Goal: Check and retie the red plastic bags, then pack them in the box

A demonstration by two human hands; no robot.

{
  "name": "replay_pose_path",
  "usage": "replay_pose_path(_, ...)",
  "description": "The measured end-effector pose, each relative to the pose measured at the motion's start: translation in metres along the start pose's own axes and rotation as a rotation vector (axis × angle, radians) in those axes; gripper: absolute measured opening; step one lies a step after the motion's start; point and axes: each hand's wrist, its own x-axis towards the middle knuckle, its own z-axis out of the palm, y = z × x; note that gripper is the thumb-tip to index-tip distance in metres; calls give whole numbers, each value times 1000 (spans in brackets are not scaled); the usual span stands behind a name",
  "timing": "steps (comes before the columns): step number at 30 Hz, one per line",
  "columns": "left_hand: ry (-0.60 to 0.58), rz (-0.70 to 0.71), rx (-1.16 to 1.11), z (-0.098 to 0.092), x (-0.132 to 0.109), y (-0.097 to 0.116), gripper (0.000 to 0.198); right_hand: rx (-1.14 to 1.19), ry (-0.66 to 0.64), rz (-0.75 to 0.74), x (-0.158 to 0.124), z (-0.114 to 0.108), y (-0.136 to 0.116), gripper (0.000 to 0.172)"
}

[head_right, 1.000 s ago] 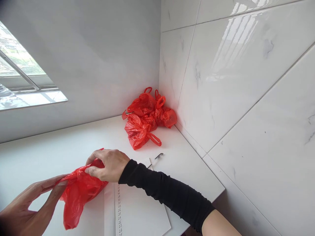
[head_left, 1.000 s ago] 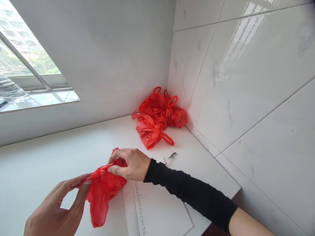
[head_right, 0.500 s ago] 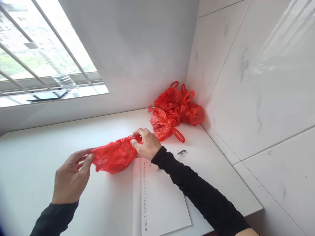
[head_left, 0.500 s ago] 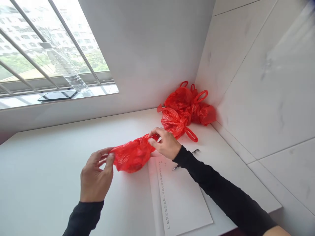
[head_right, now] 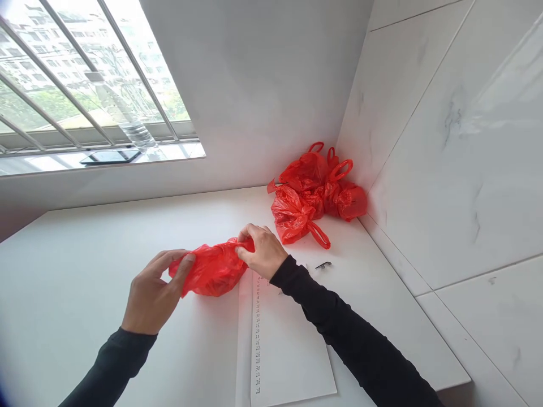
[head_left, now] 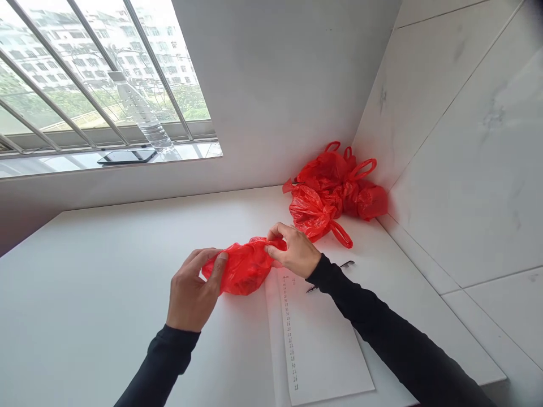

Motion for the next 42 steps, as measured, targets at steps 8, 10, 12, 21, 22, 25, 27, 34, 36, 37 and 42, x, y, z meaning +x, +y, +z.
replay_pose_path(8,70,-105,-113,-5,1,-5,32,-23,-38,4,-2,-5,-6,19)
replay_pose_path(10,14,-11,-148,-4,-1,-1,37,-25,-65,-8,-3,-3,-8,18)
replay_pose_path(12,-46,65,-136,-2,-3,2,42,-24,-96,-8,-5,-1,-8,22)
replay_pose_path(21,17,114,-2,-1,-1,-4,18,-22,-81,3,-4,-2,-8,13)
replay_pose_path(22,27,105,-1,-2,-1,-5,18,-18,-80,8,-3,-2,-9,13)
replay_pose_path(25,40,84,-1,-3,0,-3,19,-2,-76,6,-3,-2,-9,11)
replay_pose_path(27,38,67,5,-3,0,-1,20,6,-66,-4,-2,-1,-8,9)
replay_pose_path(34,109,-160,67,-8,0,7,27,-37,-13,-20,2,2,-4,8)
replay_pose_path(36,97,-212,99,-10,1,5,30,-28,-1,-33,3,2,-6,12)
replay_pose_path(37,79,-219,109,-10,2,4,32,-10,-2,-46,3,2,-7,17)
replay_pose_path(42,43,-173,114,-7,8,-4,36,92,-42,-116,3,2,-12,30)
